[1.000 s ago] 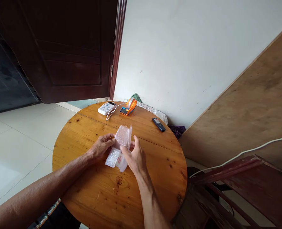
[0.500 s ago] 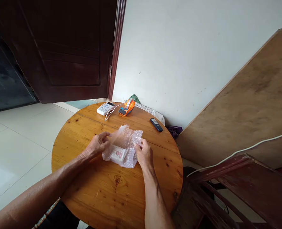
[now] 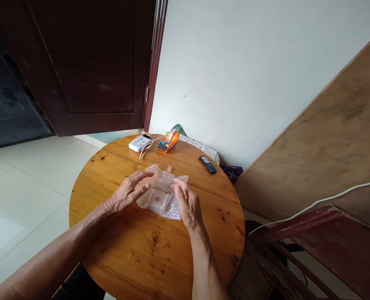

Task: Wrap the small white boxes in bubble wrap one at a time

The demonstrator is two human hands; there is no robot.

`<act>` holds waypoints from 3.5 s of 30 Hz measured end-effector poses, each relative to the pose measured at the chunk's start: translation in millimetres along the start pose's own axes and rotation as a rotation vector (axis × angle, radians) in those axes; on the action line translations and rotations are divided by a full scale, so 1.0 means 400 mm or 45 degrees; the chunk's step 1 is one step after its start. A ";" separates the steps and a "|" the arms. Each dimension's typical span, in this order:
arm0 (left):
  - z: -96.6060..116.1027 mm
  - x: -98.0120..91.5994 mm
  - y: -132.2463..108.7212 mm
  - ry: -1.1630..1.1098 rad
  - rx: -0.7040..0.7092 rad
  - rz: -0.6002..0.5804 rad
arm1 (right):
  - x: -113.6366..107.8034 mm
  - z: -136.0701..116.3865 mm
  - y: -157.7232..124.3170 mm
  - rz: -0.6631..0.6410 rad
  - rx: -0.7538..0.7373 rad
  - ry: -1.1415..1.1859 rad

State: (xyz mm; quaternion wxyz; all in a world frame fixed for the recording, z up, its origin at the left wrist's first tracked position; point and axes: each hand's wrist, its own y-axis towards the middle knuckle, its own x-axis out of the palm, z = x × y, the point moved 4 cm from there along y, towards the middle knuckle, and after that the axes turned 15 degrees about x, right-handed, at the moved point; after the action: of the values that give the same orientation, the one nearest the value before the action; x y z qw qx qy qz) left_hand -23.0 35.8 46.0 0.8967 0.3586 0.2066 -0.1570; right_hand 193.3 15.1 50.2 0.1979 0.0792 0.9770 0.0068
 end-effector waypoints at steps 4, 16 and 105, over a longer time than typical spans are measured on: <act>-0.008 -0.015 0.000 -0.130 -0.156 -0.091 | 0.012 -0.008 -0.025 -0.505 0.199 0.213; -0.033 0.018 -0.015 -0.183 -0.091 -0.350 | 0.039 -0.004 -0.056 -0.229 -0.025 -0.335; 0.081 0.147 -0.092 0.475 0.336 -0.795 | 0.060 0.116 0.052 0.325 -0.271 -0.772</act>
State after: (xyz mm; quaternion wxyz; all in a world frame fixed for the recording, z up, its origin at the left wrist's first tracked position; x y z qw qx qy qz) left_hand 20.2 -20.4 17.6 0.6989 0.4132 0.4435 -0.3796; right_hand 192.6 38.5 -0.7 0.4839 0.1780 0.8498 0.1094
